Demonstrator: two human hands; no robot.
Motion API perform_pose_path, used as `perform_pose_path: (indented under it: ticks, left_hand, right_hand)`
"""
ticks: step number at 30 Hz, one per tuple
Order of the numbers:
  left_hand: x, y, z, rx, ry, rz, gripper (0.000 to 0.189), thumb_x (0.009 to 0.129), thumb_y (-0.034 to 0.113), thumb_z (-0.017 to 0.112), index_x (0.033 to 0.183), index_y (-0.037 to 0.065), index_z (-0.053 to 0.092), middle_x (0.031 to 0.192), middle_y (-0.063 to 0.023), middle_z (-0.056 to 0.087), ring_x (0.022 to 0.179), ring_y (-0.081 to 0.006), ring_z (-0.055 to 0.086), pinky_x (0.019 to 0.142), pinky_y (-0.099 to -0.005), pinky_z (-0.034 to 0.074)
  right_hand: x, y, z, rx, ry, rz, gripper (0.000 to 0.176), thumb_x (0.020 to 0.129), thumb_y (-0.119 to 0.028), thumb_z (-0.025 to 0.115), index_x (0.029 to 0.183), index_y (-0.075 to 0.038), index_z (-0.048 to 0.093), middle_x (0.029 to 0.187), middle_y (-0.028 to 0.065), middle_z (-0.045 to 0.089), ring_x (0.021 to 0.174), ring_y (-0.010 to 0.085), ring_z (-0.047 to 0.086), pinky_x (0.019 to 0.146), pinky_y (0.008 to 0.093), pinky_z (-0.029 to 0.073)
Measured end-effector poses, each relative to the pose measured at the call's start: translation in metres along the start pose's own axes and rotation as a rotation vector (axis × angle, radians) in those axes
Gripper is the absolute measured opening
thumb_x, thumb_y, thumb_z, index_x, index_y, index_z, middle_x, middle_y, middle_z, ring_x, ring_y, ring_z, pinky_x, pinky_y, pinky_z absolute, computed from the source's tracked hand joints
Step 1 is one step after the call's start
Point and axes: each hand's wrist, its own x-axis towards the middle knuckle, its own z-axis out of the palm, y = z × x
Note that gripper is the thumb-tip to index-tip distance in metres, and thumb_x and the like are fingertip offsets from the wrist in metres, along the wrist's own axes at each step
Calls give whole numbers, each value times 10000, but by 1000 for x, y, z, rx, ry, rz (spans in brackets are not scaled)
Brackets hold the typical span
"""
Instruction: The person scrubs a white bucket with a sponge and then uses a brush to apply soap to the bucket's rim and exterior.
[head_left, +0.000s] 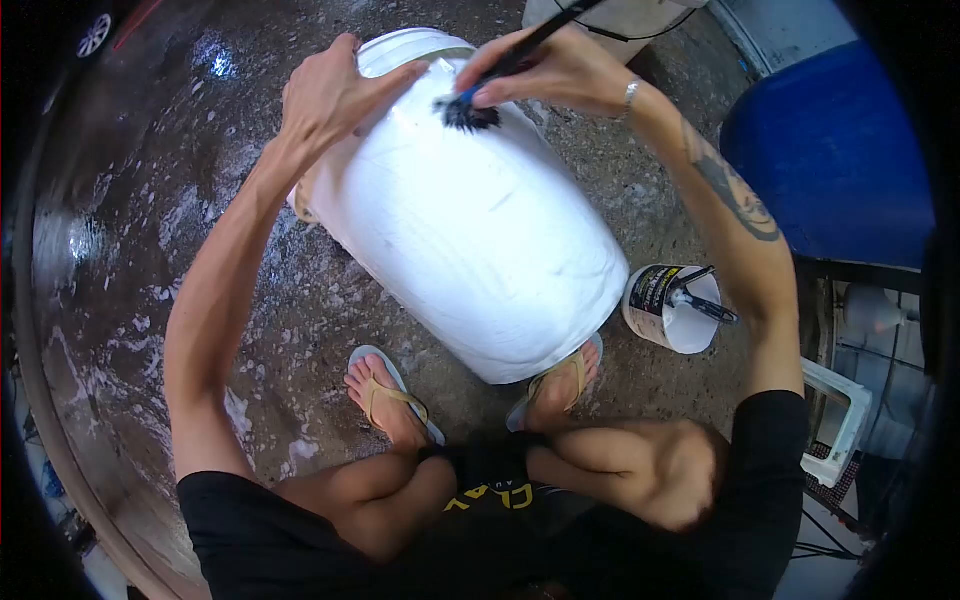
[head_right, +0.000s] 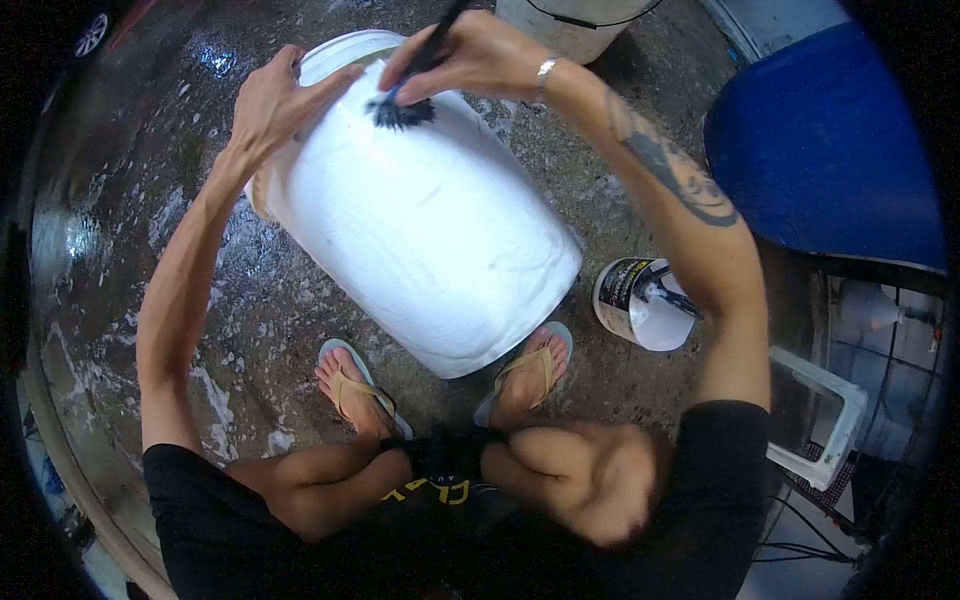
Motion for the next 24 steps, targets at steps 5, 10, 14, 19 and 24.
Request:
perform_pose_path:
  ticks: [5, 10, 14, 19, 24]
  left_hand:
    - [1, -15, -1, 8, 153, 94, 861, 691, 766, 687, 1040, -21, 679, 802, -186, 719, 633, -275, 710, 609, -363, 578]
    - [11, -24, 1, 90, 215, 298, 612, 783, 542, 756, 1112, 34, 668, 862, -131, 718, 742, -206, 699, 666, -327, 552]
    - [17, -7, -15, -74, 333, 220, 406, 710, 352, 817, 839, 42, 589, 640, -126, 557, 589, -221, 554, 573, -381, 447]
    - [23, -14, -26, -68, 383, 281, 331, 727, 277, 785, 843, 39, 587, 621, -120, 520, 543, -222, 489, 535, -359, 420]
    - [23, -7, -30, -87, 369, 285, 263, 770, 238, 755, 875, 49, 604, 631, -124, 536, 552, -236, 494, 544, -354, 427]
  right_hand:
    - [-9, -24, -6, 146, -334, -228, 245, 822, -200, 770, 1050, -109, 767, 983, 65, 756, 908, 202, 709, 862, 320, 563]
    - [-5, -23, 6, -99, -6, -221, 161, 846, -111, 701, 997, -112, 755, 956, 58, 755, 879, 194, 722, 831, 342, 565]
    - [-69, -71, 49, 24, -392, -181, 104, 829, -99, 672, 890, -156, 734, 1045, 73, 736, 921, 245, 697, 807, 340, 544]
    - [-103, -59, 29, -44, -437, -116, 147, 824, -70, 660, 925, -147, 735, 1196, 55, 699, 1049, 243, 652, 873, 367, 568]
    - [-49, -22, -12, -197, 84, -374, 128, 854, -47, 684, 955, -110, 731, 1107, 82, 719, 939, 237, 699, 826, 302, 574]
